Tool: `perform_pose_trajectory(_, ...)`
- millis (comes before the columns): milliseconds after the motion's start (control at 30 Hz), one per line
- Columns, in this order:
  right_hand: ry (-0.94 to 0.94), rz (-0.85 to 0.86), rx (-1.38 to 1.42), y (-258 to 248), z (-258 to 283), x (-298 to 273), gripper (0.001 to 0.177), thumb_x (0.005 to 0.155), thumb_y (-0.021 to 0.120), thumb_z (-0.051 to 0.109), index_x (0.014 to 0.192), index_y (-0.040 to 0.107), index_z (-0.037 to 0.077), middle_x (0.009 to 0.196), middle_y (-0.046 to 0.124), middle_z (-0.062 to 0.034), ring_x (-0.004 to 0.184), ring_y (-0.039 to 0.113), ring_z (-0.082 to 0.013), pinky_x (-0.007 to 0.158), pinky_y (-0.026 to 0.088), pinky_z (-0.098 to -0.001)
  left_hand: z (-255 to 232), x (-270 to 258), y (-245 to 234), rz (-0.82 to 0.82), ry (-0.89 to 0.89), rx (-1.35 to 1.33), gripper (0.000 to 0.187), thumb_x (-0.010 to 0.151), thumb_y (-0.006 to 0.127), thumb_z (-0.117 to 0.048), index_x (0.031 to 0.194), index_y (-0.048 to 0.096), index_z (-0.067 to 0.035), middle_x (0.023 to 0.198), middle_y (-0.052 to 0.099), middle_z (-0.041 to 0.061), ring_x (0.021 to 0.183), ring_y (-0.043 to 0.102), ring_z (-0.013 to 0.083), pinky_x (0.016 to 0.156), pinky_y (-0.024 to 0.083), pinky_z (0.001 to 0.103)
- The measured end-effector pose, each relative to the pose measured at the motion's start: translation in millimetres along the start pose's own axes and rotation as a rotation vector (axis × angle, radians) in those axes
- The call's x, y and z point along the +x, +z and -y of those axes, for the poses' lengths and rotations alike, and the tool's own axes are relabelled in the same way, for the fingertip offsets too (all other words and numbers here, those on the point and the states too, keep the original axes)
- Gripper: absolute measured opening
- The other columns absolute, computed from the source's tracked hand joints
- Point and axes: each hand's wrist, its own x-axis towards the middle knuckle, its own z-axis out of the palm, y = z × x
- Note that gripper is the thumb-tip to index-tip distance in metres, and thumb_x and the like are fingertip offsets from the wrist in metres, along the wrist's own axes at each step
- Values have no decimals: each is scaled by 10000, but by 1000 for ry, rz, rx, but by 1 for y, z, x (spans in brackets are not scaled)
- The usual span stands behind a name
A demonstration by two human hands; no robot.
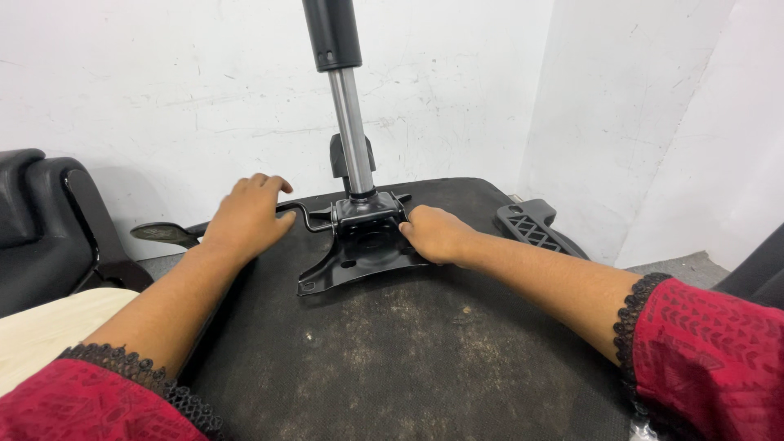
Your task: The person uses a screwdriver to tighten screws into a black plastic chair base and then into a black plastic armrest attached to a black upholstered seat. The person repositions the base and continues fastening components together.
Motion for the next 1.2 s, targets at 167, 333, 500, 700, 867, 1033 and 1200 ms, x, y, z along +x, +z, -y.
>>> perform_pose_trajectory(167, -6, 4, 90, 2, -2, 2, 424, 1012, 492, 303, 973, 673, -79, 927, 725, -255, 934, 724, -374, 897, 526, -491, 3, 3, 17, 328, -131, 8, 348, 1022, 511, -403, 1101, 622, -83, 963, 707, 144, 944, 683, 332, 842, 534, 466)
perform_pose_trajectory(333, -54, 38, 34, 3, -2, 8, 383, 1007, 511, 296, 966, 661, -53, 935, 719, -236, 953, 709, -370, 896, 520, -495, 7, 2, 11, 345, -118, 181, 394, 1014, 465, -492, 1078, 635, -143, 888, 718, 125, 881, 692, 344, 751, 548, 487)
perform_pose_trajectory(500, -53, -6, -10, -3, 2, 14, 392, 999, 554, 326, 912, 687, -32, 830, 710, -207, 810, 701, -344, 795, 533, -483, 4, 0, 11, 281, -202, 169, 386, 1039, 457, -468, 1094, 637, -130, 904, 729, 140, 872, 701, 361, 744, 548, 495)
perform_pose_trajectory(700, -31, 68, -23, -14, 5, 31, 444, 1016, 552, 329, 794, 681, -34, 599, 621, -141, 498, 610, -254, 549, 509, -432, 6, 4, 15, 253, -257, 127, 380, 1029, 481, -468, 1101, 671, -147, 943, 728, 149, 902, 693, 372, 756, 543, 495)
perform_pose_trajectory(867, -51, 123, -53, -20, 5, 48, 459, 1024, 549, 324, 767, 673, -36, 558, 563, -109, 428, 519, -216, 449, 456, -393, 9, 9, 19, 274, -311, 96, 403, 1036, 464, -487, 1136, 677, -160, 927, 732, 146, 892, 703, 354, 753, 552, 489)
perform_pose_trajectory(1033, 2, 216, 47, -27, 9, 59, 413, 1023, 548, 281, 763, 662, -19, 566, 571, -76, 429, 429, -174, 401, 364, -354, 10, 9, 17, 295, -318, 99, 422, 1038, 453, -496, 1147, 688, -163, 933, 735, 137, 889, 711, 346, 759, 558, 482)
perform_pose_trajectory(1200, 104, 365, 40, -35, 20, 69, 358, 1036, 482, 207, 803, 653, -4, 612, 595, -76, 446, 485, -161, 402, 398, -327, 10, 14, 18, 377, -321, 104, 479, 1049, 426, -532, 1120, 700, -145, 959, 737, 135, 931, 706, 328, 797, 556, 472)
